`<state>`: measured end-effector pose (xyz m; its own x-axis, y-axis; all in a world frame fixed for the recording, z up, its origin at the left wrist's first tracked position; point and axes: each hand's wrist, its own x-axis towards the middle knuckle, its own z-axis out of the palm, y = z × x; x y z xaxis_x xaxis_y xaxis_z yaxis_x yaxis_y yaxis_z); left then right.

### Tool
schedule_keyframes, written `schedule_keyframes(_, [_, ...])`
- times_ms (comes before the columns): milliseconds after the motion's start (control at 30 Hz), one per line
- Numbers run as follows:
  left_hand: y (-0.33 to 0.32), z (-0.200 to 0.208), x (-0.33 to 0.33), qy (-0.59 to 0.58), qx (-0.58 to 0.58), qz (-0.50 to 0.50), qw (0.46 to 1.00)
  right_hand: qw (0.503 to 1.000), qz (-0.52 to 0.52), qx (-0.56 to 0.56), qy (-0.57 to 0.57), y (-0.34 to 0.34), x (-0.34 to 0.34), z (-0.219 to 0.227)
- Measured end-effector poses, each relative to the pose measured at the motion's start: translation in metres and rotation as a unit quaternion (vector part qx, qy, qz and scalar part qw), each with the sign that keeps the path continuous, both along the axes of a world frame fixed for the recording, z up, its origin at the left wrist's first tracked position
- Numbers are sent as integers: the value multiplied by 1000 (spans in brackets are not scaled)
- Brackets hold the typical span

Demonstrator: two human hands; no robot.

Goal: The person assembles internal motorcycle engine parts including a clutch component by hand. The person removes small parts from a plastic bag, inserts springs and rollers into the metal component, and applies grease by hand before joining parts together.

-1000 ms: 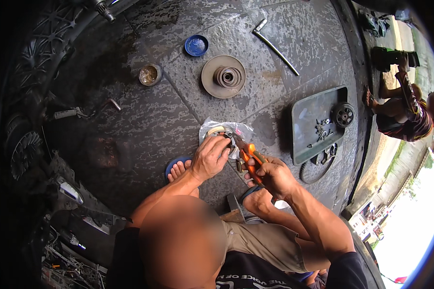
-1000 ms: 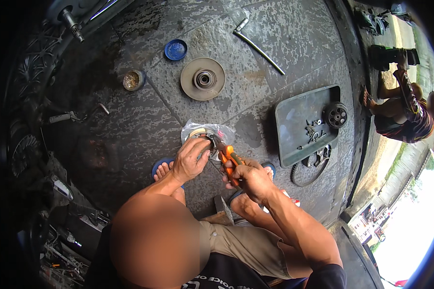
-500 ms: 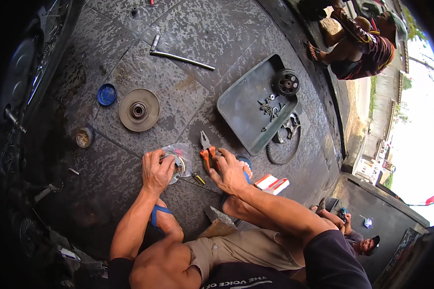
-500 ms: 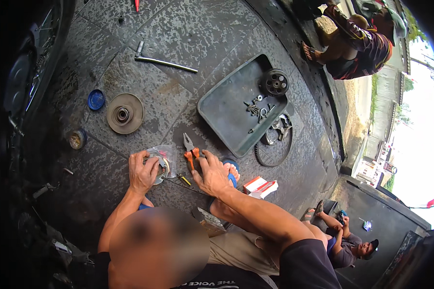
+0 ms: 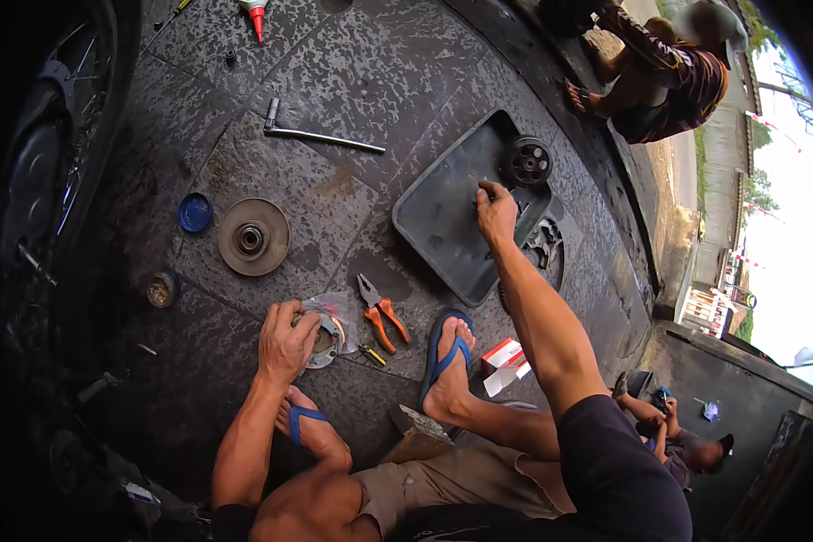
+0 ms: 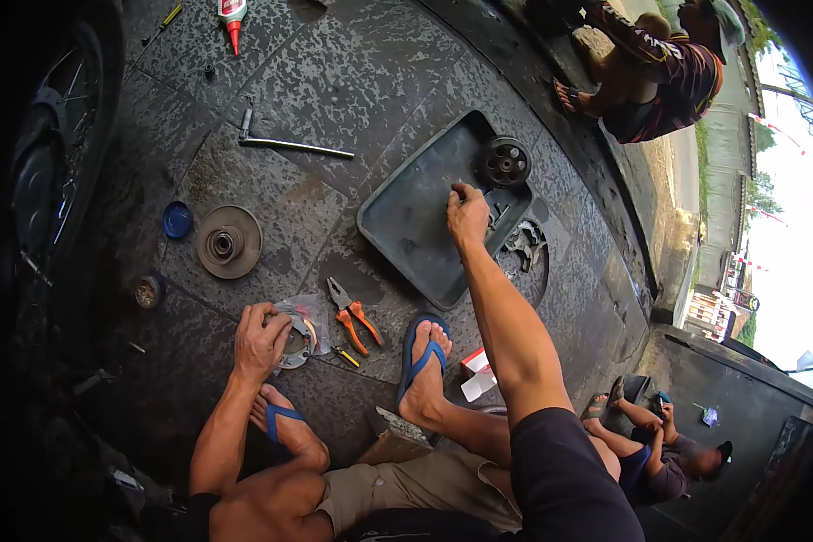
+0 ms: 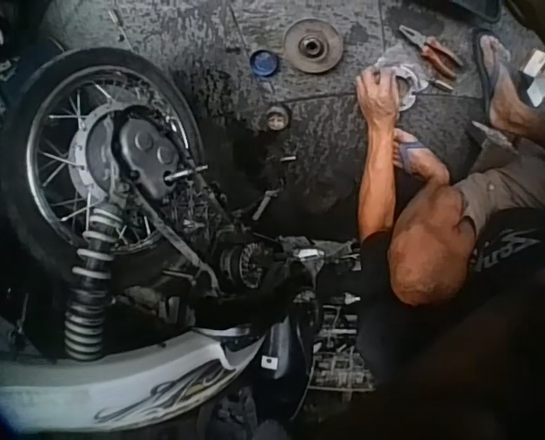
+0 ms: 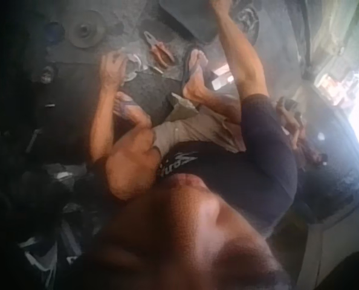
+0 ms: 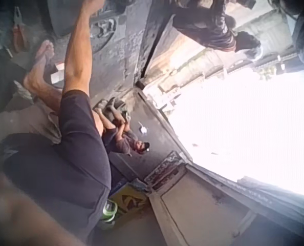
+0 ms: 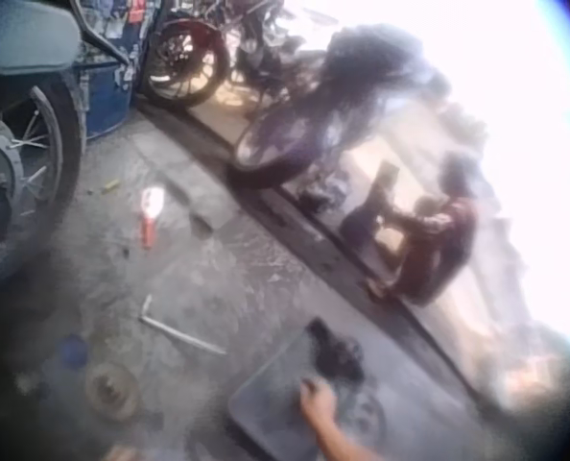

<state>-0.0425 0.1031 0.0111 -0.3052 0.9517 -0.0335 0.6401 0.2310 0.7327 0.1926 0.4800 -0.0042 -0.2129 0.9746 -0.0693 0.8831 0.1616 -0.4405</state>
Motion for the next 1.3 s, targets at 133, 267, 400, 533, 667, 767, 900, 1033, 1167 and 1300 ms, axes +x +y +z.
schedule_keyframes(133, [-8, 3, -1, -40, 2, 55, 998, 998, -52, -9, -19, 31, -6, 5])
schedule_keyframes(267, [-22, 1, -7, -26, -5, 97, 995, 996, 6, -57, -61, 24, 9, 18])
schedule_keyframes(400, [-13, -3, -2, -45, -3, 116, 992, 979, 142, -12, -145, 9, 58, 18])
schedule_keyframes(533, [-8, -5, -1, -51, 5, 116, 992, 990, 89, 41, -104, -5, 75, 17])
schedule_keyframes(667, [-13, -4, -3, -54, -2, 124, 991, 991, 117, 5, -58, -15, 61, 16])
schedule_keyframes(767, [-22, -1, -7, -59, -8, 151, 987, 990, 120, -15, -65, -14, 42, 8])
schedule_keyframes(900, [-21, 1, -8, -77, -20, 166, 983, 983, 167, -5, -75, -2, 58, -2])
schedule_keyframes(1033, [-10, 5, -12, -81, -16, 127, 988, 978, 156, -123, -58, 29, 78, -2])
schedule_keyframes(1167, [-12, 10, -15, -12, -33, 48, 998, 985, 138, -100, -23, 14, 42, 12])
schedule_keyframes(1300, [-15, -5, -6, 0, -41, 10, 999, 979, 99, -145, 107, -43, -23, 55])
